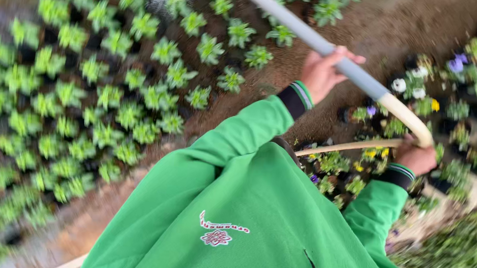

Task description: The person waters rows of potted plants using a long-handled watering wand. They move steadily along the rows, directing a gentle spray over the foliage and soil of each plant.

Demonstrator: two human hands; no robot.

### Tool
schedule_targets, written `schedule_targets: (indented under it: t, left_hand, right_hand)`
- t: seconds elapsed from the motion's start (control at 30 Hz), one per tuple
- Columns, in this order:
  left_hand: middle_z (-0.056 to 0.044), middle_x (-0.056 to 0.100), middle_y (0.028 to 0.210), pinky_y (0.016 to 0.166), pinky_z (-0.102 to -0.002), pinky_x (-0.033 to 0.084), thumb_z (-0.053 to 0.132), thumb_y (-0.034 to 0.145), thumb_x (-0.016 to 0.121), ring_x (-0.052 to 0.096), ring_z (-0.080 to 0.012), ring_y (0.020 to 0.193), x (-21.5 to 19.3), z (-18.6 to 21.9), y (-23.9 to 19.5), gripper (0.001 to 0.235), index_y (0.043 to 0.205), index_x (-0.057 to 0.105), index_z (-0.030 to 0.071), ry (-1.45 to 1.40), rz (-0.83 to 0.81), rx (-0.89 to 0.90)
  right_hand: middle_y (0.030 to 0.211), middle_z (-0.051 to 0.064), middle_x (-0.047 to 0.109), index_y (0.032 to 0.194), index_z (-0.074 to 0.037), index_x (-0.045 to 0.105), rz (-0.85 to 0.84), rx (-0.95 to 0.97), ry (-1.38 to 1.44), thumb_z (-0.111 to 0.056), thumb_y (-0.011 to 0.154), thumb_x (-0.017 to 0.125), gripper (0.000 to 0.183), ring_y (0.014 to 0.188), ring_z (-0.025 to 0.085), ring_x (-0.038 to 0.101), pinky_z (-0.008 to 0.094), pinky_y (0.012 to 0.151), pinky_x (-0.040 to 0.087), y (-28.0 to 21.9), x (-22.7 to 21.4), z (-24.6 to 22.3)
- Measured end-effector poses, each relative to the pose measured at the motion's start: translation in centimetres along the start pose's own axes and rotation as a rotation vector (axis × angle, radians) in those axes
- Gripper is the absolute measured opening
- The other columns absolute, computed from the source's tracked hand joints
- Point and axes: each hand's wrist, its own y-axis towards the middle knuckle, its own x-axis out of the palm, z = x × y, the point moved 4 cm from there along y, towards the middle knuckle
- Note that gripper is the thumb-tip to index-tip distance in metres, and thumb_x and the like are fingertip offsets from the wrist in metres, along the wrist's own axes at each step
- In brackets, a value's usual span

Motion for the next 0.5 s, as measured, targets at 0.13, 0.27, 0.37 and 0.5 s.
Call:
schedule_targets:
  t: [0.13, 0.27, 0.37, 0.5]
  left_hand:
    - [-0.021, 0.068, 0.110, 0.093, -0.063, 0.060, 0.019, 0.104, 0.060, 0.070, -0.0370, 0.112, 1.4, -0.5, 1.6, 0.022, 0.109, 0.056, -0.002, -0.077, 0.135, 0.031]
    - [-0.018, 0.068, 0.111, 0.086, -0.060, 0.062, 0.021, 0.104, 0.064, 0.072, -0.0359, 0.109, -0.8, 0.6, 0.9, 0.026, 0.110, 0.057, -0.004, -0.061, 0.278, 0.110]
    - [-0.017, 0.068, 0.110, 0.083, -0.058, 0.064, 0.022, 0.101, 0.065, 0.072, -0.0347, 0.107, -4.0, 2.5, -0.7, 0.028, 0.112, 0.056, -0.002, -0.125, 0.335, 0.173]
    - [-0.018, 0.067, 0.108, 0.087, -0.061, 0.063, 0.021, 0.100, 0.065, 0.072, -0.0369, 0.106, -10.6, 5.2, -4.2, 0.028, 0.113, 0.054, -0.001, -0.220, 0.432, 0.274]
  right_hand:
    - [0.092, 0.018, 0.076, 0.098, -0.007, 0.081, -0.027, -0.010, 0.167, -0.041, 0.083, 0.093, 0.038, 0.081, 0.036, 0.074, 0.049, 0.073, 0.058, 4.6, -1.1, -1.9]
    - [0.088, 0.024, 0.074, 0.092, 0.006, 0.072, -0.083, -0.127, 0.065, -0.044, 0.088, 0.094, 0.055, 0.083, 0.041, 0.072, 0.054, 0.074, 0.054, 5.6, 0.0, -5.5]
    - [0.078, 0.025, 0.072, 0.081, 0.006, 0.071, -0.040, -0.228, 0.026, -0.048, 0.085, 0.095, 0.058, 0.080, 0.047, 0.069, 0.060, 0.069, 0.052, 4.9, 1.0, -8.8]
    - [0.085, 0.022, 0.071, 0.092, 0.001, 0.075, -0.250, -0.290, 0.077, -0.048, 0.093, 0.084, 0.050, 0.081, 0.043, 0.071, 0.055, 0.073, 0.054, 3.8, 3.6, -13.2]
